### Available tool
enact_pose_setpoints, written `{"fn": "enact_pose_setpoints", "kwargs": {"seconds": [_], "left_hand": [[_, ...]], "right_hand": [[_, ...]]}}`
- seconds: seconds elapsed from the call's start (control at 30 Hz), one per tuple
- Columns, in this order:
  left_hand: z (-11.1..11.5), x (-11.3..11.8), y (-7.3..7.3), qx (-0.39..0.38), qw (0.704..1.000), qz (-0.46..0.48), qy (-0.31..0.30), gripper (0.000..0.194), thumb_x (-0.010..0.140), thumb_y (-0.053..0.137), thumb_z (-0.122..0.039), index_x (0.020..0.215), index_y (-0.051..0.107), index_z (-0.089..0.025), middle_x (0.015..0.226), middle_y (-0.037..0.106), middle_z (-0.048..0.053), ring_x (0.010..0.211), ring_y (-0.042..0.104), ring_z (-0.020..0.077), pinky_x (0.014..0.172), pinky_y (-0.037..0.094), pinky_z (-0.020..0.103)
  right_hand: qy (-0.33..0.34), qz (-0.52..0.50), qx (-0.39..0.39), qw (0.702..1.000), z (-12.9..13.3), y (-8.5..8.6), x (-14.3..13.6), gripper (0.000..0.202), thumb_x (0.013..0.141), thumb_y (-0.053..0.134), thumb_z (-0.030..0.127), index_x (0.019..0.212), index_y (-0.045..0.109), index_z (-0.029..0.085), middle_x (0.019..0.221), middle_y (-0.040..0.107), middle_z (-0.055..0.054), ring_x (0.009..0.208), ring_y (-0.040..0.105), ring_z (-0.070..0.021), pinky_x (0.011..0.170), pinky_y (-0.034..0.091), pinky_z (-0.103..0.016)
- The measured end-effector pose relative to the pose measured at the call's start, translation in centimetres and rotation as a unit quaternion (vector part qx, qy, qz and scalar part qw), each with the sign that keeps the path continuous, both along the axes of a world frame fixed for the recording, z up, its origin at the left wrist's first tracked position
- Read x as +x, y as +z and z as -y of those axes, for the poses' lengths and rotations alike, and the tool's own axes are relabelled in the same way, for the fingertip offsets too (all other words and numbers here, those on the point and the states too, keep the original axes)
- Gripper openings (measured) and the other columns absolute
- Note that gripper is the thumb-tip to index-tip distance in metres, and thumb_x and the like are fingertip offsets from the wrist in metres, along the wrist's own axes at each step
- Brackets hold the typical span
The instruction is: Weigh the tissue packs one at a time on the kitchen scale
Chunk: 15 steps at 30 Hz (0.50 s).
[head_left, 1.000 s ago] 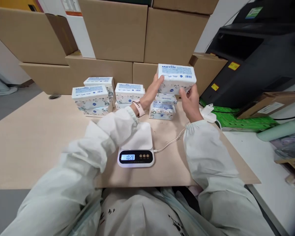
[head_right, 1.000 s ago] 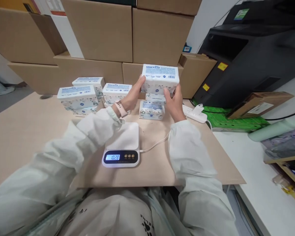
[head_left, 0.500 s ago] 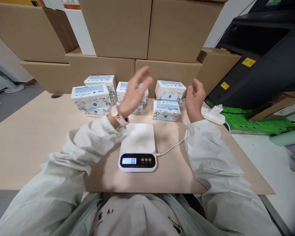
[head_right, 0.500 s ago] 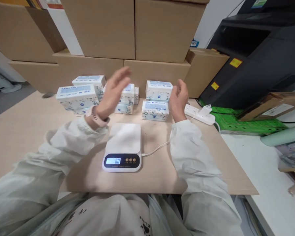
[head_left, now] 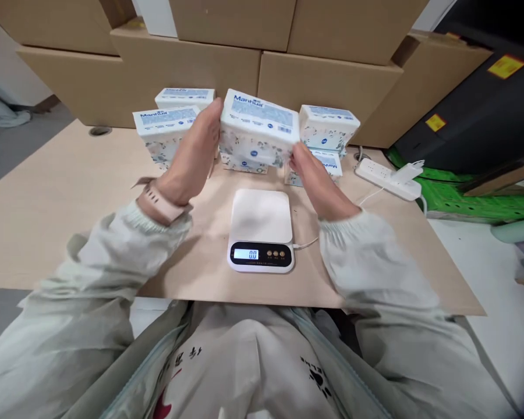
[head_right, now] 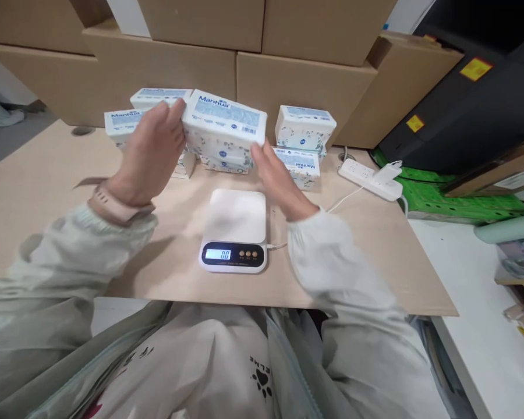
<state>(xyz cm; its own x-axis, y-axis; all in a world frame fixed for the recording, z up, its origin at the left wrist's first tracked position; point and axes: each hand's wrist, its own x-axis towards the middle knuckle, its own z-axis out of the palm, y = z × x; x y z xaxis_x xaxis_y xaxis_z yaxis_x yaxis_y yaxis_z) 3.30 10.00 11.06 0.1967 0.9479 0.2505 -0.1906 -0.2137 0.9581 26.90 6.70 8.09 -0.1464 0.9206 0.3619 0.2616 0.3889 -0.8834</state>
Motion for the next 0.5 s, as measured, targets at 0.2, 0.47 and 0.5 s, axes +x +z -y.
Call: {"fn": "enact_pose_setpoints", "kwargs": {"seconds": [0.2, 0.47, 0.5], "left_hand": [[11.5, -2.3, -4.8, 0.006, 0.994, -0.036, -0.099, 0.059, 0.111, 0.053, -0.058, 0.167, 0.048, -0.041, 0.179, 0.029, -0.016, 0.174, 0.015, 0.0252, 0.147, 0.013, 0.053], [11.3, -3.4, -10.7, 0.018, 0.996, -0.005, 0.084, 0.059, 0.110, 0.042, -0.066, 0.162, 0.055, -0.041, 0.179, 0.034, -0.007, 0.173, 0.017, 0.0257, 0.145, 0.011, 0.051], [11.2, -3.5, -10.6, 0.016, 0.996, 0.001, 0.092, 0.060, 0.110, 0.041, -0.067, 0.162, 0.056, -0.041, 0.179, 0.034, -0.007, 0.173, 0.016, 0.0254, 0.145, 0.010, 0.051]], "right_hand": [[0.056, 0.013, -0.079, 0.995, 11.3, -3.7, 2.1, 0.069, 0.110, 0.047, 0.060, 0.173, 0.029, 0.040, 0.181, 0.037, 0.003, 0.169, 0.036, -0.0251, 0.142, 0.031, -0.050], [-0.221, -0.027, 0.057, 0.973, 11.3, -9.7, 3.6, 0.047, 0.110, 0.051, 0.052, 0.146, 0.071, 0.030, 0.149, 0.073, -0.008, 0.144, 0.067, -0.0311, 0.127, 0.050, -0.060], [-0.245, -0.046, 0.070, 0.966, 11.2, -9.6, 3.7, 0.045, 0.111, 0.049, 0.050, 0.141, 0.074, 0.029, 0.143, 0.077, -0.008, 0.139, 0.070, -0.0305, 0.124, 0.052, -0.059]]}}
